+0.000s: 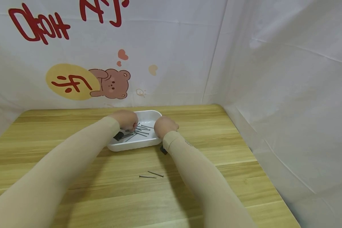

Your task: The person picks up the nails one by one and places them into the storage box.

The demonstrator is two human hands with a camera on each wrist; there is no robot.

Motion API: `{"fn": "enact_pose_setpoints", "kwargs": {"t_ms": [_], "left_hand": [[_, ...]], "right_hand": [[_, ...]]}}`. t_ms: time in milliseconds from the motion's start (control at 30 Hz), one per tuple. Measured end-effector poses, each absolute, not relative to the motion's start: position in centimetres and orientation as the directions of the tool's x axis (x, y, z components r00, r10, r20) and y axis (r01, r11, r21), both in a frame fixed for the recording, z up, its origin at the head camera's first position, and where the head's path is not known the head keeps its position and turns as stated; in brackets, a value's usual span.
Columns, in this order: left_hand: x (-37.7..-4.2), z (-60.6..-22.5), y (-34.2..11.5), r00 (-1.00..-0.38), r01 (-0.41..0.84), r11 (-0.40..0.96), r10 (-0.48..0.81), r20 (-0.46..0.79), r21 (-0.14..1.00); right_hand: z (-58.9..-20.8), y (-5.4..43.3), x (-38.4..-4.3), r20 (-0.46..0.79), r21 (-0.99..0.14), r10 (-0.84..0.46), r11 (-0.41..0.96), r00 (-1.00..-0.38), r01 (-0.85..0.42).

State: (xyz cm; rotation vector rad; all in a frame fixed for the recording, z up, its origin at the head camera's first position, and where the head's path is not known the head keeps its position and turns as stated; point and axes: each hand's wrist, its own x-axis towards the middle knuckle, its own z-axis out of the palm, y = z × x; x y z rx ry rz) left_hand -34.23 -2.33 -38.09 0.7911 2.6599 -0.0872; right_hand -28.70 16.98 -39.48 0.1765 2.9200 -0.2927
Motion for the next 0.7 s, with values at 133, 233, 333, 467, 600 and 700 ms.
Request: {"fn": "enact_pose_setpoints", "kwargs": {"t_ms": [133,233,333,467,600,700], "left_hand": [[-34.7,-38.0,-3.0,-0.772,0.571,0.82,0.555,-0.309,0.046],[-34.3,-36.8,-3.4,-0.778,0.577,0.814,0.571,-0.262,0.062],[-33.0,-35.0,-3.5,-0.77,0.591,0.801,0.596,-0.229,0.097],[-30.4,-33.0,-3.2,-0.752,0.621,0.771,0.637,-0.167,0.141],[-27.1,-32.2,-2.8,-0.714,0.68,0.719,0.694,-0.09,0.145],[-24.6,-32.3,-2.5,-0.665,0.739,0.664,0.746,-0.033,0.111]], "right_hand": [[-39.6,17.0,-28.8,-0.211,-0.184,0.103,0.972,-0.972,0.143],[-39.7,16.9,-28.8,-0.215,-0.189,0.105,0.971,-0.971,0.147],[-39.6,16.9,-28.8,-0.219,-0.188,0.097,0.972,-0.971,0.139],[-39.6,17.0,-28.8,-0.213,-0.186,0.082,0.975,-0.974,0.123],[-39.7,17.0,-28.7,-0.2,-0.194,0.071,0.975,-0.977,0.11],[-39.6,17.0,-28.7,-0.183,-0.195,0.069,0.975,-0.981,0.105]]}}
